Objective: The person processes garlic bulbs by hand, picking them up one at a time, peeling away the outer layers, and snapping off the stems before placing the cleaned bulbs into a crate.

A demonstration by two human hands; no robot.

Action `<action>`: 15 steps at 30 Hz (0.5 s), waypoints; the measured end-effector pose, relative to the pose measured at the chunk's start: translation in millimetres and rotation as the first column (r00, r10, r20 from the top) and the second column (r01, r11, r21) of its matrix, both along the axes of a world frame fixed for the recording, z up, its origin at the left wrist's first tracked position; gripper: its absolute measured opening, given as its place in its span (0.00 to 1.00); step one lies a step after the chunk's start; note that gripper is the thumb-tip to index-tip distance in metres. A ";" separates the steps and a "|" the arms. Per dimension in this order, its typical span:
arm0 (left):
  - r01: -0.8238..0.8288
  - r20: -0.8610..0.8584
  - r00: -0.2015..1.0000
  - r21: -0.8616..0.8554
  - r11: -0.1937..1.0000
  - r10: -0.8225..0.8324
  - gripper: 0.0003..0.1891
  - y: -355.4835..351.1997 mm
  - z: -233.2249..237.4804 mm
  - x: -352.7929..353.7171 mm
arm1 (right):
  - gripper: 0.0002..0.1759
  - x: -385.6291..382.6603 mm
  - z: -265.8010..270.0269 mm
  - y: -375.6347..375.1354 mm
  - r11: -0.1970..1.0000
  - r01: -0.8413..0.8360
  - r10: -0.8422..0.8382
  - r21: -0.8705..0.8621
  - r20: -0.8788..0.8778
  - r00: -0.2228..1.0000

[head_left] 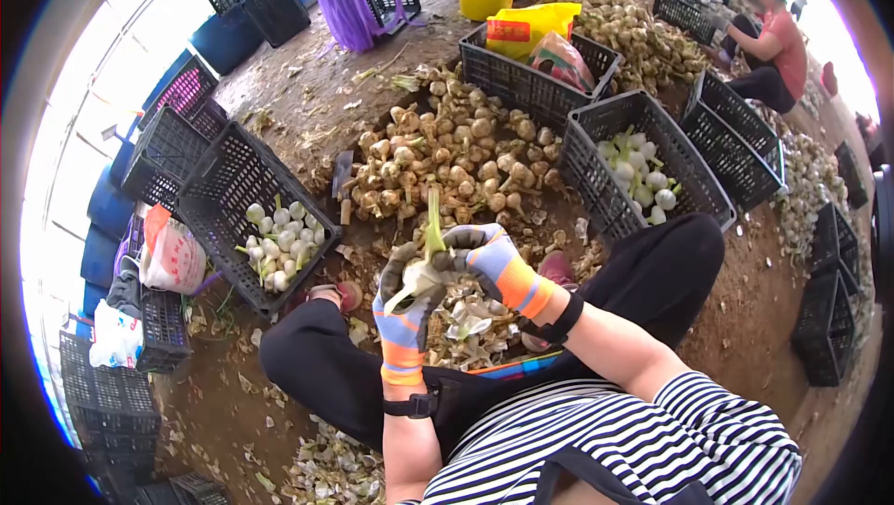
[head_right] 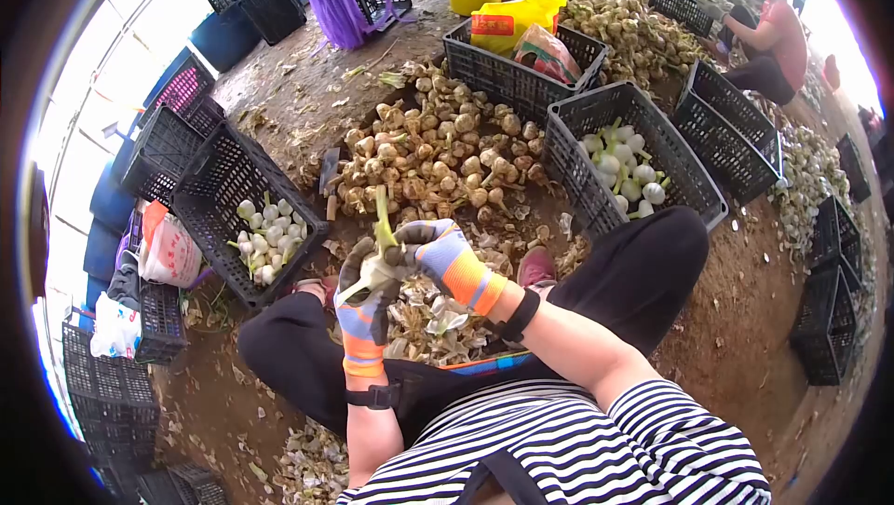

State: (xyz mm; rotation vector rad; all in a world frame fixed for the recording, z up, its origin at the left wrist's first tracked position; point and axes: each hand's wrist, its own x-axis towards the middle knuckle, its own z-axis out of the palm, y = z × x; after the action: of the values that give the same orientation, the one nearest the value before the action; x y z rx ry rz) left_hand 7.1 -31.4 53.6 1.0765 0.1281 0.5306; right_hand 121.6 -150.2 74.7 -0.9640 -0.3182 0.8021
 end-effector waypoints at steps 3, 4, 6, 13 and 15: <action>0.140 -0.016 0.990 -0.089 0.986 -0.142 0.38 7.6 8.0 -2.9 | 0.11 -2.6 2.4 -2.8 0.984 -0.062 0.107 0.168 -0.274 0.956; 0.089 -0.024 0.996 -0.053 0.995 -0.091 0.39 0.1 15.2 -2.6 | 0.12 -4.6 -3.6 0.5 0.986 -0.027 0.080 0.162 -0.331 0.940; -0.011 -0.049 0.999 -0.245 0.970 -0.001 0.38 -6.5 12.2 2.3 | 0.12 -8.9 -5.7 3.0 0.996 -0.025 0.039 0.084 -0.176 0.984; 0.134 -0.031 0.990 -0.105 0.985 -0.138 0.39 11.6 -5.9 -9.7 | 0.11 41.9 -25.7 3.1 0.947 0.312 -0.269 0.082 -0.336 0.903; 0.089 -0.023 0.996 -0.017 0.996 -0.089 0.44 5.9 -2.8 -7.3 | 0.08 54.3 -38.0 0.2 0.960 0.270 -0.278 -0.070 -0.184 0.943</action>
State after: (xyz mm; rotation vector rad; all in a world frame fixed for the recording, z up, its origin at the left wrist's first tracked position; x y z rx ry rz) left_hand -0.2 -25.4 50.8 1.0684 0.1043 0.4363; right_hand 175.9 -150.0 36.7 -0.9388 0.0036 0.6418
